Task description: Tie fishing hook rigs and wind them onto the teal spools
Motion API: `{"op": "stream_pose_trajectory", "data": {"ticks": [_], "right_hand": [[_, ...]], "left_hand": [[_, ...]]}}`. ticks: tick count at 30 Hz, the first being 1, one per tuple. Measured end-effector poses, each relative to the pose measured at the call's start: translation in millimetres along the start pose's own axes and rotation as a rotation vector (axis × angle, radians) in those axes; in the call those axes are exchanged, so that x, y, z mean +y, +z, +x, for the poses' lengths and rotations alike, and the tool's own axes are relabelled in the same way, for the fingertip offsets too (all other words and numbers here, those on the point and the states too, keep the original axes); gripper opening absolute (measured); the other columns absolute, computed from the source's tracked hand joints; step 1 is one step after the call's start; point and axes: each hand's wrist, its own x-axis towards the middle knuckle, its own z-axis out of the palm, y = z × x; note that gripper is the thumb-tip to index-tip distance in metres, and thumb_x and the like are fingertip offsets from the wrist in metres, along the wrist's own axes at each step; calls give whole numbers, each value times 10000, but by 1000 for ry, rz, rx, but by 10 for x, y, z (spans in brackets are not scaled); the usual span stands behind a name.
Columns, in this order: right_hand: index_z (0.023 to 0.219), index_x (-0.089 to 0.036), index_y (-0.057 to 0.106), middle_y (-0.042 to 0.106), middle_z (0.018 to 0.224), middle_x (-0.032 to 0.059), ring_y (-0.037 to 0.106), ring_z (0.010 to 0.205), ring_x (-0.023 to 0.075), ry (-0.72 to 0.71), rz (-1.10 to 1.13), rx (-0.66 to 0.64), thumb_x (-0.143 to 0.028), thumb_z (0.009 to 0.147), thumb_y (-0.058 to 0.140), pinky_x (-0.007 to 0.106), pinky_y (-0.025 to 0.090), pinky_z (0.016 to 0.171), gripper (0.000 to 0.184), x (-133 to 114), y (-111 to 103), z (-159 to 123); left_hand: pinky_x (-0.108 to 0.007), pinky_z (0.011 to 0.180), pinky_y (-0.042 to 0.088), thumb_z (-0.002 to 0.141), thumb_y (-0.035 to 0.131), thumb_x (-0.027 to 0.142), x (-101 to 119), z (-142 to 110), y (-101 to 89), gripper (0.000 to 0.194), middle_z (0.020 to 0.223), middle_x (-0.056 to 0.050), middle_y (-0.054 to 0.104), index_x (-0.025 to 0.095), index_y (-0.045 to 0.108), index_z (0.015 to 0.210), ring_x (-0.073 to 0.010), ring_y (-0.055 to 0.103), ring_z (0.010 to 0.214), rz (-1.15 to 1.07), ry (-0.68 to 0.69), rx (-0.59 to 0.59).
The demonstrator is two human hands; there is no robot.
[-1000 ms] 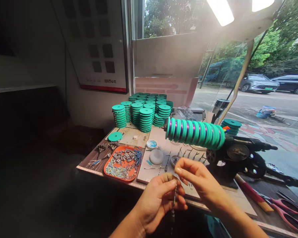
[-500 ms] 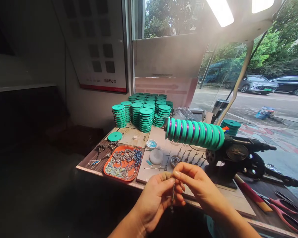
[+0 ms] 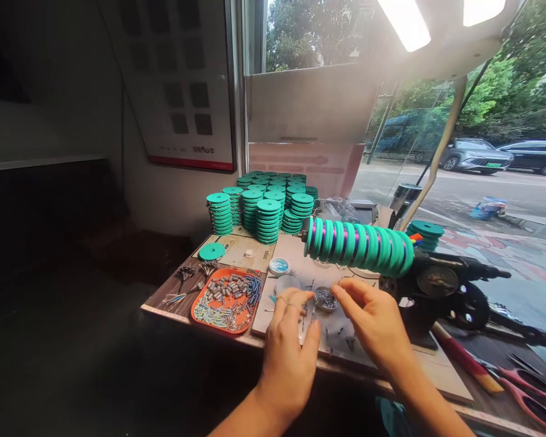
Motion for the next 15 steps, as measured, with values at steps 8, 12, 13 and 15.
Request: {"op": "stream_pose_trajectory", "data": {"ticks": [8, 12, 13, 15], "right_hand": [[638, -159, 567, 447, 537, -45, 311, 429, 61, 223, 500, -184, -396, 656, 656, 206, 235, 411, 254, -126, -109, -66], [689, -162, 530, 542, 590, -14, 384, 396, 54, 332, 774, -313, -391, 700, 627, 189, 264, 386, 249, -103, -65, -96], [685, -165, 514, 560, 595, -9, 409, 393, 56, 352, 819, -331, -381, 700, 631, 185, 278, 384, 246, -104, -51, -109], [679, -167, 493, 566, 564, -12, 430, 386, 57, 370, 866, -338, -363, 697, 641, 176, 296, 385, 246, -111, -27, -130]], "left_hand": [[-245, 674, 333, 776, 505, 273, 26, 34, 113, 146, 761, -31, 550, 157, 588, 750, -159, 473, 745, -76, -115, -247], [-234, 596, 341, 793, 473, 344, 2, -71, 115, 244, 613, -14, 517, 130, 547, 704, -113, 460, 585, -443, -350, -378], [-233, 581, 350, 790, 476, 359, -2, -105, 109, 253, 591, -13, 518, 126, 536, 712, -104, 468, 550, -533, -416, -396], [-228, 556, 375, 784, 483, 381, -15, -172, 91, 258, 564, -13, 536, 131, 508, 725, -98, 504, 507, -666, -518, -410]]}}
